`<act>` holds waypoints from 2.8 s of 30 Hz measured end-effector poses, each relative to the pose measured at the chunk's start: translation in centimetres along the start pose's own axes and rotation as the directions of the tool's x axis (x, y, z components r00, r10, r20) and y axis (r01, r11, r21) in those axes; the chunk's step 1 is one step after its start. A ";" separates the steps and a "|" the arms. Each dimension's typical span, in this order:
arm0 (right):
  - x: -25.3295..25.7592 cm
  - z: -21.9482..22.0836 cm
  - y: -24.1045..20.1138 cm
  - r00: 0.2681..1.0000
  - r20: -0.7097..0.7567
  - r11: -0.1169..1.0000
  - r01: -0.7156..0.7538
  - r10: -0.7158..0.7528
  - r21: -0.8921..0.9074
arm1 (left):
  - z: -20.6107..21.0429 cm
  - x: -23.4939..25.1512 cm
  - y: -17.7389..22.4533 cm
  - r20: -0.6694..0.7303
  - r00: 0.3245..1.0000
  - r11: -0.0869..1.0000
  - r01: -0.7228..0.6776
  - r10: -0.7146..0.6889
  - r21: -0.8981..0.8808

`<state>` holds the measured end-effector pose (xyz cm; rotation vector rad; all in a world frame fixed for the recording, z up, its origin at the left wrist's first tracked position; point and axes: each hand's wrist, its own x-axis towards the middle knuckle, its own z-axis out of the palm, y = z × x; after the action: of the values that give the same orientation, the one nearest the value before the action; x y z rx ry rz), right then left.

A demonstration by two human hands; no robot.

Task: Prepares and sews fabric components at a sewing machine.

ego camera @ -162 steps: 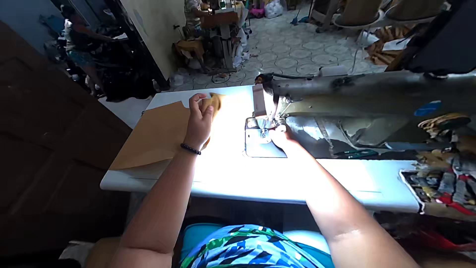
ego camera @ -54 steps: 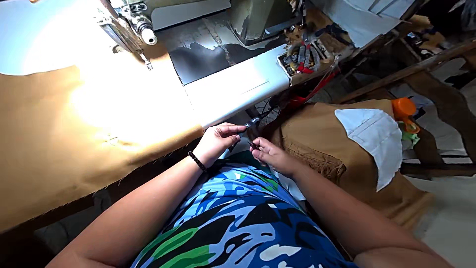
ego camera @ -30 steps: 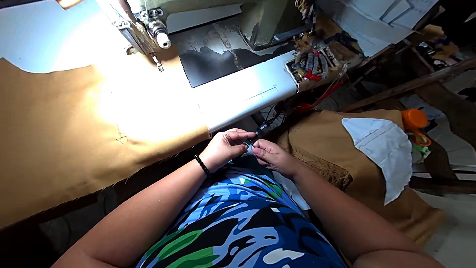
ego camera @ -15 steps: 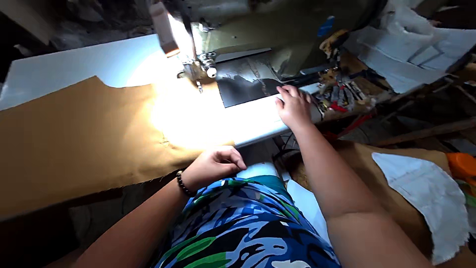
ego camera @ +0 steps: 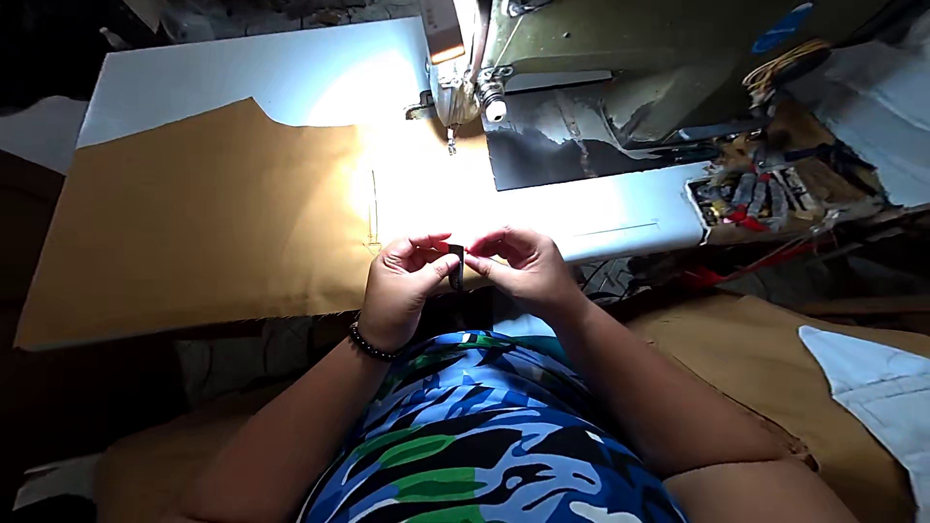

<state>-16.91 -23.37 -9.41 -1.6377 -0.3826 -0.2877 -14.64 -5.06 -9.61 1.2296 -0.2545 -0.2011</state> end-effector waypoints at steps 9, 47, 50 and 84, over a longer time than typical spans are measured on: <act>-0.2 1.2 0.3 0.992 0.006 0.987 -0.130 0.130 0.091 | -1.0 -0.9 -0.9 0.005 1.000 0.999 -0.011 0.011 0.034; 0.2 0.5 1.3 0.979 0.039 0.978 -0.199 0.202 -0.055 | -1.7 0.8 0.0 0.154 0.988 0.914 -0.045 -0.019 0.403; 1.2 -3.3 1.6 0.995 -0.093 0.915 -0.065 0.030 -0.399 | -4.9 3.8 1.0 0.243 0.957 0.575 -0.288 0.156 0.766; 10.6 0.0 7.2 0.992 0.041 0.701 -0.054 0.118 -0.712 | -6.3 7.2 -1.5 0.426 0.905 0.150 -0.423 0.011 0.894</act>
<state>-4.29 -23.15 -11.70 -2.4410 -0.2628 -0.3167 -5.90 -1.95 -12.36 2.4926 -0.9984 0.0854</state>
